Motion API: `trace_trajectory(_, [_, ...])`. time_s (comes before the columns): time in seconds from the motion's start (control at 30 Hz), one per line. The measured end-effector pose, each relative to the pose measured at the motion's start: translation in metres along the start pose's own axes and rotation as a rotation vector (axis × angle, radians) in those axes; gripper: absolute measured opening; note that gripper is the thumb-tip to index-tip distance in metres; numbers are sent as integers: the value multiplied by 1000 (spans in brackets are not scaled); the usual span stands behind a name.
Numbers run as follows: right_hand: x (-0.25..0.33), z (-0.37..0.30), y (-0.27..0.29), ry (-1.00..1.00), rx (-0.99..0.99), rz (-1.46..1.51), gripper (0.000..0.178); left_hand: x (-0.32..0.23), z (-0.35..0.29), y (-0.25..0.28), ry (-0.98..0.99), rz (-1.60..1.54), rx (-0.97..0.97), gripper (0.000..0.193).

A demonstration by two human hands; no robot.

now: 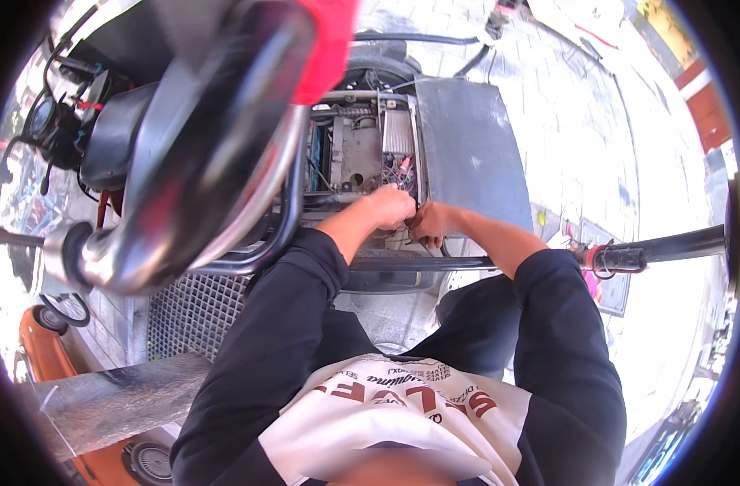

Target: The person works on the exposed wiring and internal components of a red moped's under-seat compartment. They use a screwdriver to adjust connections and manipulate wires within the electrical assembly.

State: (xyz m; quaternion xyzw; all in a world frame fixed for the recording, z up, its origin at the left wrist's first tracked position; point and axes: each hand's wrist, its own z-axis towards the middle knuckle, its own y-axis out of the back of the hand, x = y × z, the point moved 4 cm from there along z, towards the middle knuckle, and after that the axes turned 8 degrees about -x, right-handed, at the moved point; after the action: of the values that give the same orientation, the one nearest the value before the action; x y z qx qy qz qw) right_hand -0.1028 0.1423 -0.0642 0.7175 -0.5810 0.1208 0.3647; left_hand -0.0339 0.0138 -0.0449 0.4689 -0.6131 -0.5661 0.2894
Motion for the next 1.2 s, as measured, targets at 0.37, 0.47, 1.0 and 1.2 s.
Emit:
trace_trajectory(0.37, [-2,-7,1,-63,1,-20,25,0,6,9,22,60,24,15])
trace_trajectory(0.47, [32,-19,11,-28,-15,-175,24,23,8,-10,114,34,-79,22])
trace_trajectory(1.0, [55,-73,143,28,-1146,-325,29,129,61,55,869,-161,-506,61])
trace_trajectory(1.2, [81,-97,145,84,-1253,-162,30,164,100,27,860,-12,-521,81])
